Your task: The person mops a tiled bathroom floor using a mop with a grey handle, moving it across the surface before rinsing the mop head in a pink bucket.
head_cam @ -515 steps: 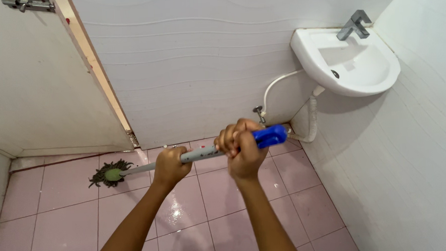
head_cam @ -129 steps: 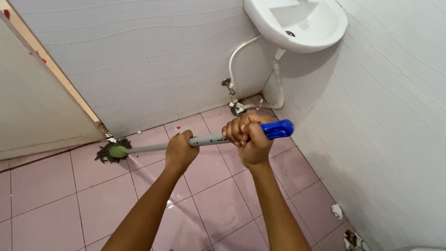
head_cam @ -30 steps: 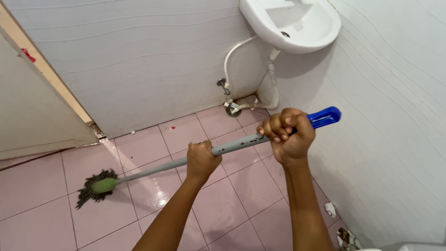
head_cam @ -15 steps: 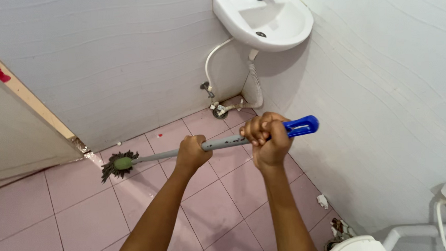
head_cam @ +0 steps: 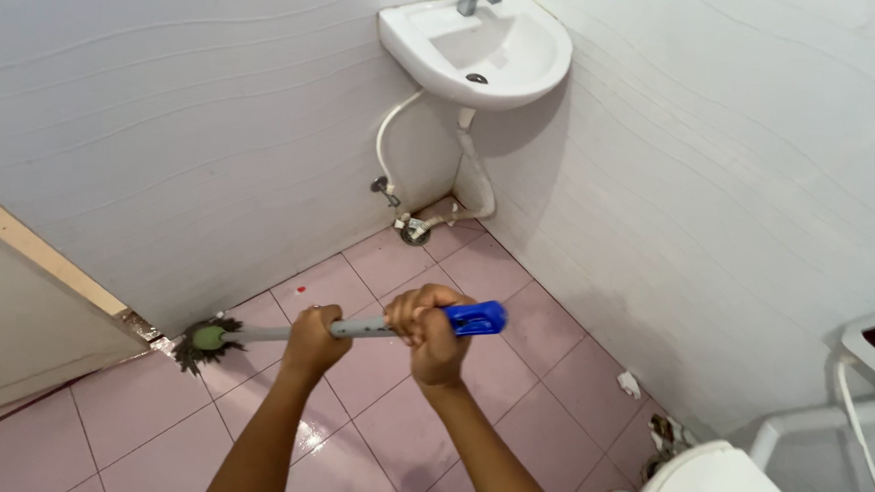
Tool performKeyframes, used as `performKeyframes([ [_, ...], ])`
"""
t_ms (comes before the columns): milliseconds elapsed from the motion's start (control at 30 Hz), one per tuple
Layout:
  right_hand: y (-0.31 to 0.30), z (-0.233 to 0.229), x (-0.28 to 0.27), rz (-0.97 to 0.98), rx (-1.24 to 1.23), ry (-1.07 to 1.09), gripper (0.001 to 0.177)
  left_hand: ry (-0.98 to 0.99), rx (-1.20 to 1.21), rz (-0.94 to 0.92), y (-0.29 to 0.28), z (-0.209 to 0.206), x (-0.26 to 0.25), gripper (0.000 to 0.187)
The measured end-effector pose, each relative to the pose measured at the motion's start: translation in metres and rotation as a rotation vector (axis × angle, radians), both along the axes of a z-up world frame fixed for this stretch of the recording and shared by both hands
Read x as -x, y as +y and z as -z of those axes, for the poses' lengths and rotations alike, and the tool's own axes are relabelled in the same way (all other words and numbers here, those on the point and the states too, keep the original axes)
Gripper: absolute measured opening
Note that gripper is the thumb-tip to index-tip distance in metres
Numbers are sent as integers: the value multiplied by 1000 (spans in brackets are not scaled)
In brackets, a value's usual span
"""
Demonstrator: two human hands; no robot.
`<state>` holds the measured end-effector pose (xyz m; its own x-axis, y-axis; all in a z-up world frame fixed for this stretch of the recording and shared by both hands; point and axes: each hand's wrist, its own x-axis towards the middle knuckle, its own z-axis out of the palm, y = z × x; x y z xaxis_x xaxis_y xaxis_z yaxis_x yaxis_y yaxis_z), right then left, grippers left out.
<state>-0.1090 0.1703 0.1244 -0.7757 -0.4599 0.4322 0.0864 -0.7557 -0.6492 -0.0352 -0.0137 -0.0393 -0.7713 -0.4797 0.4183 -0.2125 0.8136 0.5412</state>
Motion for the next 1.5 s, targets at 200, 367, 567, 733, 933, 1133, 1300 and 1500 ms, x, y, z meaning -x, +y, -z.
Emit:
performKeyframes([
  [200,-26,-3,-27,17,-48,16,20,-126,-81,17,-35,5,-22,11],
  [367,-58,-29,-39,62,-69,-14,22,-97,-63,63,-62,-21,-29,11],
  [567,-88,-51,-87,123,-84,-3,23,-191,-78,123,-90,-46,-73,15],
  [733,-100,-63,-121,135,-91,-51,22,-55,-82,157,-97,-51,-100,14],
  [933,-104,-68,-142,134,-110,-42,24,-66,-93,191,-105,-59,-116,13],
  [1133,-95,-67,-162,193,-130,-41,26,-60,-77,233,-96,-54,-133,15],
  [1300,-86,-65,-181,177,-114,-15,25,-65,-102,227,-88,-53,-148,14],
  [1500,-88,-66,-210,195,-121,-25,23,-64,-99,240,-94,-52,-168,13],
])
